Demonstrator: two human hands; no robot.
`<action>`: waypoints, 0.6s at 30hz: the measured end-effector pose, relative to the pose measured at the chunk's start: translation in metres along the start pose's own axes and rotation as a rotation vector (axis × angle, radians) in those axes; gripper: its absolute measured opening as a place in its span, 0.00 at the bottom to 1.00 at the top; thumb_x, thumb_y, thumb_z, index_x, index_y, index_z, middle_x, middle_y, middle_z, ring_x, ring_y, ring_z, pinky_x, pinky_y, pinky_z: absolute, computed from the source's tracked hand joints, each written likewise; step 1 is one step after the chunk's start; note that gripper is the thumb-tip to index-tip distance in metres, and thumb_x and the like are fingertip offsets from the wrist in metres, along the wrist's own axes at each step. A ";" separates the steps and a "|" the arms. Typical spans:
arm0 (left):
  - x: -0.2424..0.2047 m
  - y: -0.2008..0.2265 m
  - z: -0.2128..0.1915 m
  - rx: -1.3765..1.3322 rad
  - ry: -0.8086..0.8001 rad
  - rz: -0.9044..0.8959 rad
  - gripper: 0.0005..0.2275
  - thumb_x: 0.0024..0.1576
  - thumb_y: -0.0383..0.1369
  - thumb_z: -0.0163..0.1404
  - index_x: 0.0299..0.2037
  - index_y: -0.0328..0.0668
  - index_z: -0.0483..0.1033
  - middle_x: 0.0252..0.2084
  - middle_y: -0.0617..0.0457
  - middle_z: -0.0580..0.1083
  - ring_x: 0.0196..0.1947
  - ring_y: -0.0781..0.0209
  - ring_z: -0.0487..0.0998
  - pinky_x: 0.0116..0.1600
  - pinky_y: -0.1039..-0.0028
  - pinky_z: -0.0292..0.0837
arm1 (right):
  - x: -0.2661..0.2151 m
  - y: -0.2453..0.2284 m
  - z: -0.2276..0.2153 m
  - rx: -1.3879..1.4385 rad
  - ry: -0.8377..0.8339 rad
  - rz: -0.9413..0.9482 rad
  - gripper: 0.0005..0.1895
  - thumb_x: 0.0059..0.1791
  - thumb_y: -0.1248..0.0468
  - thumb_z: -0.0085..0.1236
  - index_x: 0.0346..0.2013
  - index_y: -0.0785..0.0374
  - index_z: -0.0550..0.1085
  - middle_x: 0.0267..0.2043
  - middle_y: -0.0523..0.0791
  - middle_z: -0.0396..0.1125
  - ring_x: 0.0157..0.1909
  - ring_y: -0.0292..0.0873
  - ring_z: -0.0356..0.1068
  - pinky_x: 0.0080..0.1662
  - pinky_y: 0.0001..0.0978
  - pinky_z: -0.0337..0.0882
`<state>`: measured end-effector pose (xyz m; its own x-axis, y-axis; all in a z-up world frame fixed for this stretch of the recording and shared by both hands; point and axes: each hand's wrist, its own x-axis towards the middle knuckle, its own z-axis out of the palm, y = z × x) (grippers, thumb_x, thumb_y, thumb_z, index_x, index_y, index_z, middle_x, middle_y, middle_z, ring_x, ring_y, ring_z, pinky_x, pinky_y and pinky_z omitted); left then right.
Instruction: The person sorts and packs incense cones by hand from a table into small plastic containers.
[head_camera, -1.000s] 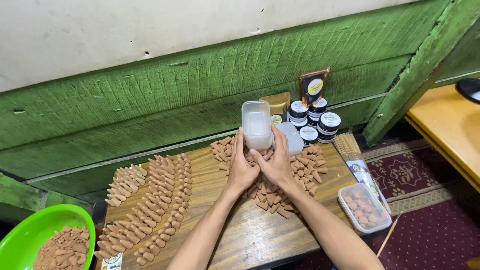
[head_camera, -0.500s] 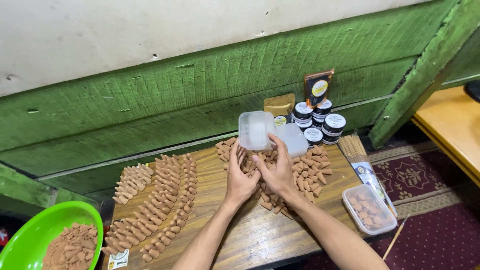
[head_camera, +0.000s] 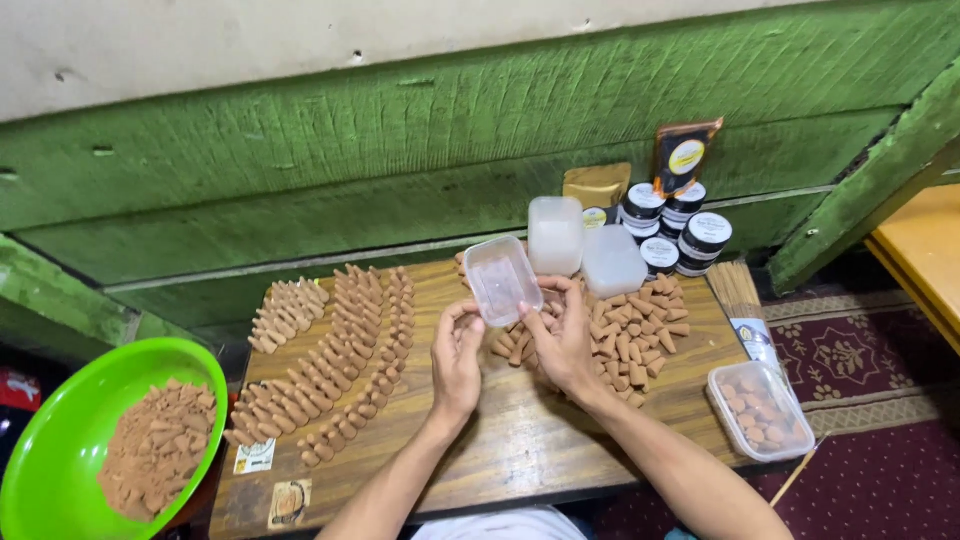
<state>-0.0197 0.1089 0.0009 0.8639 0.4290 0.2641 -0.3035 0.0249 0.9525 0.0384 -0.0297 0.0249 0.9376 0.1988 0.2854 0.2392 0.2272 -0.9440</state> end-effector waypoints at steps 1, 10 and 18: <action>-0.001 0.006 -0.003 0.001 0.007 -0.008 0.15 0.62 0.34 0.46 0.53 0.32 0.72 0.52 0.42 0.70 0.53 0.53 0.76 0.61 0.60 0.73 | -0.003 0.003 0.002 -0.001 -0.005 0.009 0.23 0.53 0.70 0.54 0.59 0.69 0.58 0.55 0.55 0.62 0.50 0.48 0.73 0.50 0.40 0.81; -0.010 0.034 -0.029 0.035 -0.015 -0.108 0.25 0.66 0.34 0.43 0.72 0.36 0.55 0.40 0.41 0.76 0.43 0.55 0.82 0.52 0.66 0.80 | -0.020 -0.008 0.013 -0.043 -0.155 0.130 0.14 0.52 0.67 0.57 0.51 0.64 0.67 0.53 0.48 0.65 0.44 0.37 0.73 0.39 0.27 0.81; -0.016 -0.005 -0.071 0.149 -0.114 -0.046 0.21 0.65 0.36 0.46 0.67 0.38 0.68 0.46 0.42 0.68 0.37 0.54 0.84 0.46 0.66 0.83 | -0.017 0.004 0.008 -0.066 -0.243 0.102 0.18 0.48 0.67 0.65 0.50 0.70 0.70 0.42 0.51 0.66 0.40 0.44 0.77 0.43 0.34 0.81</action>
<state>-0.0604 0.1656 -0.0187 0.9180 0.3255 0.2267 -0.2065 -0.0957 0.9737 0.0214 -0.0250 0.0176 0.8715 0.4420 0.2124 0.1705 0.1329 -0.9764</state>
